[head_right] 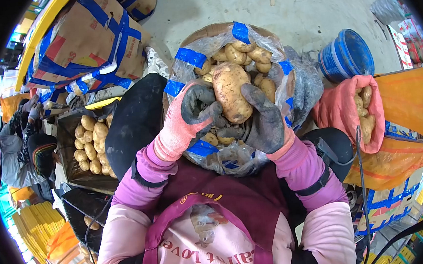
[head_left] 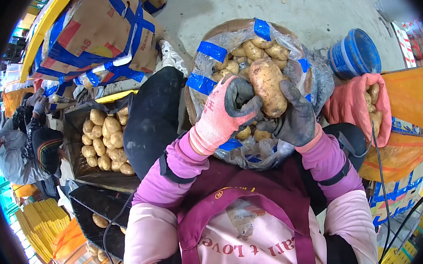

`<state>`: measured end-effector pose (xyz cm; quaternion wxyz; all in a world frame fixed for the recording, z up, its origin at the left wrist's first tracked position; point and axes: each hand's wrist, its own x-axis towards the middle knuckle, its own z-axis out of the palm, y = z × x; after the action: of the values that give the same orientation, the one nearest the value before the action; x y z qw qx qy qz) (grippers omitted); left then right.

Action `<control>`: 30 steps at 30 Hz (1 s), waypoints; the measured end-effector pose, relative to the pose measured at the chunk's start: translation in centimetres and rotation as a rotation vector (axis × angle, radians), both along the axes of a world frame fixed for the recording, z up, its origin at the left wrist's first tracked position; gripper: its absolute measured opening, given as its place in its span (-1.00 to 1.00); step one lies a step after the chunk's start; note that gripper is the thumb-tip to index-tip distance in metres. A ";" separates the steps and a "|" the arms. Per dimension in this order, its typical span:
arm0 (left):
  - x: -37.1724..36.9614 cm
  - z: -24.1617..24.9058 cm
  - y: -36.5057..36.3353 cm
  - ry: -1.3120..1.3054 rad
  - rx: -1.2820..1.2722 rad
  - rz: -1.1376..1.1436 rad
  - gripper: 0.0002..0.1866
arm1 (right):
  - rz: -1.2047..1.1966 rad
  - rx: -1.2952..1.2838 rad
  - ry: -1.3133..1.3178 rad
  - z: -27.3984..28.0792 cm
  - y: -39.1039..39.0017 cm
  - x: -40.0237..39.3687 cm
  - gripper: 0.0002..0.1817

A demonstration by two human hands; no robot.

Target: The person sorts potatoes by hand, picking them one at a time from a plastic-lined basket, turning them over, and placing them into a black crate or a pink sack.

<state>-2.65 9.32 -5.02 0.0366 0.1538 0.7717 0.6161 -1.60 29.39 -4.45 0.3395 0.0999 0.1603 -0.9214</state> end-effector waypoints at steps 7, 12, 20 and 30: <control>0.3 -0.3 -0.3 0.023 -0.053 0.167 -0.60 | 0.088 -0.155 -0.094 -0.3 -0.5 -0.3 -0.39; -0.2 -0.5 -0.5 -0.082 0.100 0.075 -0.61 | 0.188 -0.444 -0.188 -1.4 0.1 -0.9 -0.38; 0.8 0.6 1.8 -0.140 0.275 0.104 -0.45 | 0.088 -0.164 -0.103 -1.4 -0.5 -0.4 -0.46; -0.6 -1.3 0.2 -0.085 0.163 0.092 -0.61 | 0.083 -0.154 0.063 -4.2 1.0 -0.6 -0.43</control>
<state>-3.25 9.47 -6.34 0.0283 0.0945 0.7228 0.6839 -2.17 30.36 -8.64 0.3789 0.0375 0.1036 -0.9188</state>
